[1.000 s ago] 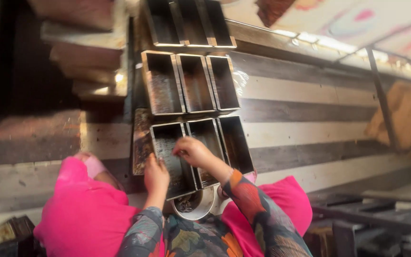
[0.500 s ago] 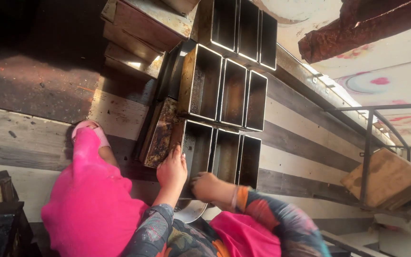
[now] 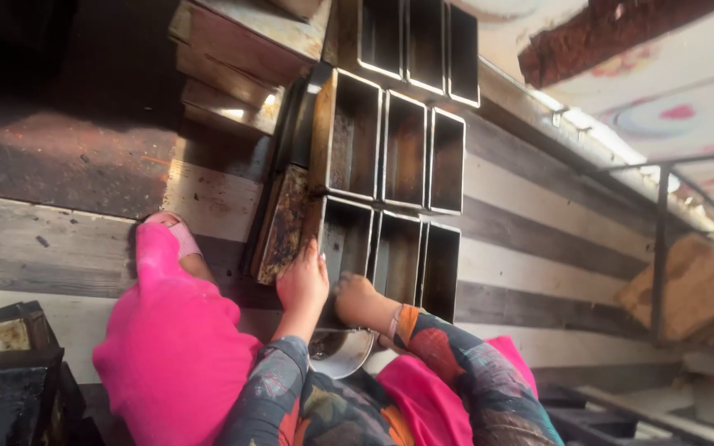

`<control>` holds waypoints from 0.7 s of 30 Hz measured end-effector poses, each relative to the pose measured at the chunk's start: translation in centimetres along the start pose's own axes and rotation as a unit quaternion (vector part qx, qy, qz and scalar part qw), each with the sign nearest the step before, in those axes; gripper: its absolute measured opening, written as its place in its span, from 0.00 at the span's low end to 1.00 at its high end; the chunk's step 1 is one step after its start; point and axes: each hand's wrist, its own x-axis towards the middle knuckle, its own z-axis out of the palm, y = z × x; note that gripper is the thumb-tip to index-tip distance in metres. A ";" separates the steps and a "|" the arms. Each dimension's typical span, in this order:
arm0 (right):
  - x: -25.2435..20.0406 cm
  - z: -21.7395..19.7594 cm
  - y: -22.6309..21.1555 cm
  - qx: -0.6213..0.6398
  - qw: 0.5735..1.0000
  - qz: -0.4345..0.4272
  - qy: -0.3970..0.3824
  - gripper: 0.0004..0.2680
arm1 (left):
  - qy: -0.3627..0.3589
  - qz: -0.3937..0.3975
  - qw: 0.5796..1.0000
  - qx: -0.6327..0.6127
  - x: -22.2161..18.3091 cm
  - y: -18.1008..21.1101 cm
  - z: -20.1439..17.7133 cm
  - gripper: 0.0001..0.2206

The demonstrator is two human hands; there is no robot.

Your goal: Cleaning and preparing bread tins for baking by removing residues and wiping them.

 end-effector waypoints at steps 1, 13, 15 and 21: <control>-0.2 0.6 -0.4 0.008 1.000 0.004 0.003 0.09 | -0.005 0.006 1.000 0.005 0.1 0.0 -0.1 0.18; -16.0 3.6 0.2 0.511 0.833 -0.079 0.199 0.12 | -0.027 -0.045 0.998 0.024 -0.4 -1.1 0.7 0.18; -16.2 7.0 -0.9 0.614 0.773 -0.063 0.146 0.07 | -0.018 -0.049 0.998 0.022 -0.2 -1.5 0.3 0.18; -1.2 19.9 -12.1 0.939 0.324 0.059 0.101 0.11 | -0.007 -0.017 1.000 0.000 -0.2 -0.7 -1.3 0.18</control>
